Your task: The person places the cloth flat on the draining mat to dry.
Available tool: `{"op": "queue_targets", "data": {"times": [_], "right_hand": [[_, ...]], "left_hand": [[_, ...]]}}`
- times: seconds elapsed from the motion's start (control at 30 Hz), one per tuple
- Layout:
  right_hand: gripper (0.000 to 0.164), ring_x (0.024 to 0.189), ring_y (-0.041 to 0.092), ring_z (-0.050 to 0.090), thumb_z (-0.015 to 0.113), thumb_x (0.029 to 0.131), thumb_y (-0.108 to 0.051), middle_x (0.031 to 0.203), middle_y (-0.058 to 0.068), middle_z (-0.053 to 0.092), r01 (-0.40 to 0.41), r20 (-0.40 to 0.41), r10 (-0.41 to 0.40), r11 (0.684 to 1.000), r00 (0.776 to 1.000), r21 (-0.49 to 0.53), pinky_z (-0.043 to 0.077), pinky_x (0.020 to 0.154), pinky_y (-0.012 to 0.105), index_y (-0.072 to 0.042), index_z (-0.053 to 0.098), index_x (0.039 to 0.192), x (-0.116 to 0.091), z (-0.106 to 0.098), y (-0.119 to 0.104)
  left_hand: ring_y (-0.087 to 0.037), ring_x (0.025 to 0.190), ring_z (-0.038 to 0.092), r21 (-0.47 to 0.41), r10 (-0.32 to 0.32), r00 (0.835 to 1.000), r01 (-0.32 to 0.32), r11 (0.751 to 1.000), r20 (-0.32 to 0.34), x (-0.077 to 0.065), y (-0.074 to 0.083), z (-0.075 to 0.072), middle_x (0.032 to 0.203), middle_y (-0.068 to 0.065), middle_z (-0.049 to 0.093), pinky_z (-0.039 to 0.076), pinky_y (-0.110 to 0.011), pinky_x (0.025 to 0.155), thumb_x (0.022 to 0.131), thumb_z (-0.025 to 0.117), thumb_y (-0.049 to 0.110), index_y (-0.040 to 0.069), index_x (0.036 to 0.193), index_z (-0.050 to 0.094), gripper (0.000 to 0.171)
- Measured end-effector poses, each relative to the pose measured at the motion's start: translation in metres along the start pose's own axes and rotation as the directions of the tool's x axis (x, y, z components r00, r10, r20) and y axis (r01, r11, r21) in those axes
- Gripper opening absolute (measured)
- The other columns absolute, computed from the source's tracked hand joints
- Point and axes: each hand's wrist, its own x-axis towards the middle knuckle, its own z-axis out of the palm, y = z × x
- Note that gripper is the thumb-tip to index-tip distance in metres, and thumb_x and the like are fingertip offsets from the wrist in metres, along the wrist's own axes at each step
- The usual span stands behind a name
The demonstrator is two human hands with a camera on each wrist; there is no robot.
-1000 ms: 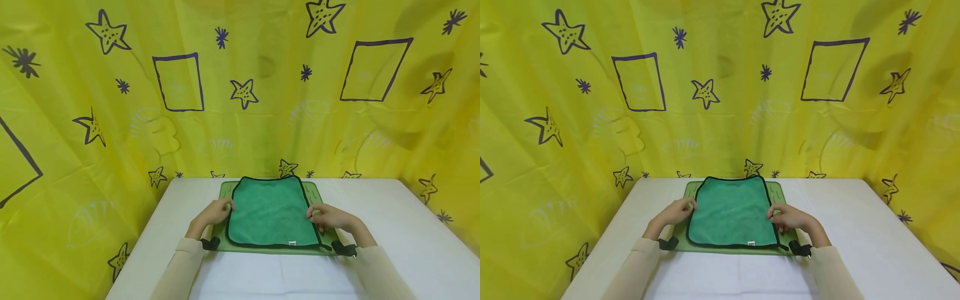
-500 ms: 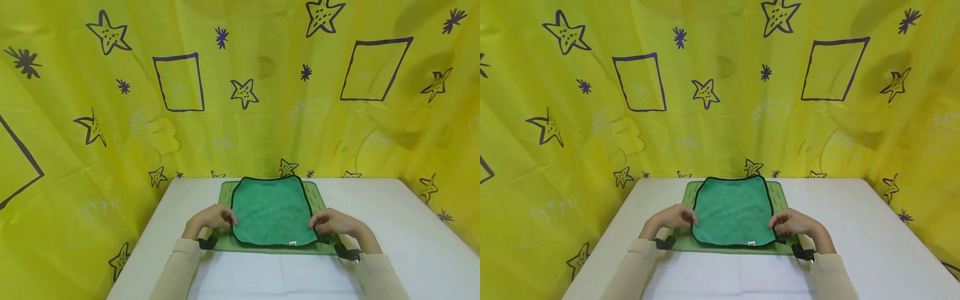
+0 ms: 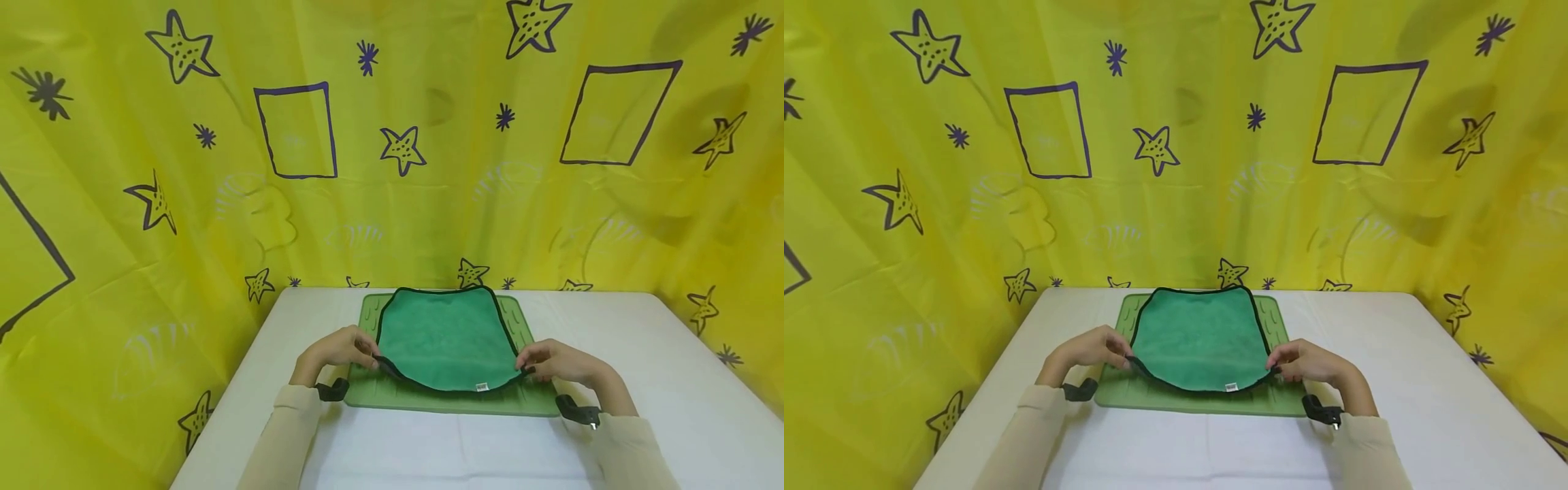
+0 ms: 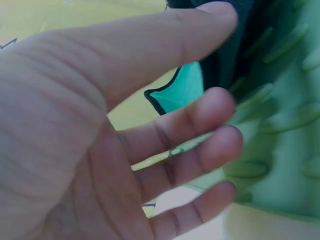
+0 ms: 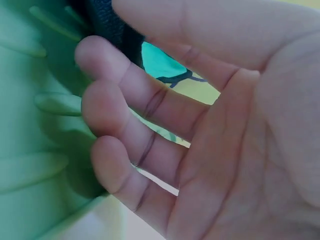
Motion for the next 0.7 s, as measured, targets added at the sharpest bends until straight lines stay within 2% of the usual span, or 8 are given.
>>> {"op": "queue_targets", "data": {"times": [0.1, 0.2, 0.4, 0.53, 0.63, 0.7], "right_hand": [[0.017, 0.071, 0.008, 0.052, 0.061, 0.098, -0.008, 0.082, -0.003, 0.059, -0.006, 0.011, 0.006, 1.000, 1.000, 0.002, 0.046, 0.064, 0.025, 0.002, 0.068, 0.111, -0.001, 0.001, 0.000], [0.018, 0.071, 0.007, 0.052, 0.063, 0.095, -0.006, 0.082, -0.004, 0.059, 0.000, 0.024, 0.000, 1.000, 1.000, -0.006, 0.046, 0.064, 0.025, 0.003, 0.068, 0.111, -0.001, 0.002, -0.001], [0.023, 0.068, 0.004, 0.050, 0.062, 0.090, 0.003, 0.079, -0.004, 0.057, 0.038, 0.085, -0.039, 0.999, 0.996, 0.013, 0.044, 0.062, 0.024, 0.009, 0.067, 0.112, -0.001, 0.003, -0.008], [0.020, 0.067, 0.003, 0.049, 0.068, 0.091, -0.003, 0.072, -0.007, 0.054, 0.045, 0.112, -0.046, 0.999, 0.993, 0.015, 0.046, 0.063, 0.025, 0.006, 0.069, 0.109, -0.001, 0.003, -0.014], [0.012, 0.064, 0.003, 0.046, 0.068, 0.094, -0.007, 0.068, -0.008, 0.048, 0.047, 0.106, -0.045, 0.999, 0.993, -0.017, 0.042, 0.060, 0.024, 0.004, 0.067, 0.098, -0.002, 0.001, -0.018], [0.015, 0.062, 0.003, 0.043, 0.067, 0.096, -0.009, 0.066, -0.007, 0.043, 0.051, 0.090, -0.047, 0.998, 0.995, -0.037, 0.039, 0.057, 0.025, 0.003, 0.062, 0.089, -0.004, 0.000, -0.020]], "left_hand": [[-0.010, 0.084, 0.063, 0.014, -0.012, 1.000, 0.012, 1.000, 0.021, 0.000, 0.002, 0.001, 0.094, 0.002, 0.077, 0.052, -0.030, 0.080, 0.087, 0.081, 0.014, 0.012, 0.094, 0.080, 0.007], [-0.010, 0.075, 0.060, 0.035, -0.022, 0.999, 0.021, 0.999, 0.039, -0.001, 0.006, 0.003, 0.086, 0.000, 0.075, 0.050, -0.028, 0.072, 0.086, 0.082, 0.010, 0.014, 0.091, 0.081, 0.007], [-0.010, 0.056, 0.044, 0.078, -0.022, 0.997, 0.015, 0.997, 0.080, 0.001, 0.018, 0.010, 0.062, -0.002, 0.060, 0.038, -0.024, 0.056, 0.083, 0.083, 0.005, 0.018, 0.090, 0.081, 0.015], [-0.008, 0.052, 0.036, 0.087, -0.008, 0.994, -0.001, 0.996, 0.110, 0.002, 0.023, 0.013, 0.055, 0.003, 0.049, 0.035, -0.023, 0.053, 0.083, 0.084, 0.007, 0.018, 0.089, 0.081, 0.013], [-0.008, 0.052, 0.038, 0.089, 0.000, 0.994, -0.009, 0.996, 0.109, 0.002, 0.023, 0.011, 0.056, 0.004, 0.050, 0.037, -0.024, 0.055, 0.083, 0.084, 0.010, 0.018, 0.090, 0.081, 0.011], [-0.009, 0.056, 0.044, 0.094, 0.003, 0.995, -0.012, 0.996, 0.098, 0.000, 0.023, 0.009, 0.060, 0.004, 0.056, 0.041, -0.025, 0.058, 0.084, 0.084, 0.013, 0.018, 0.091, 0.081, 0.009]]}}
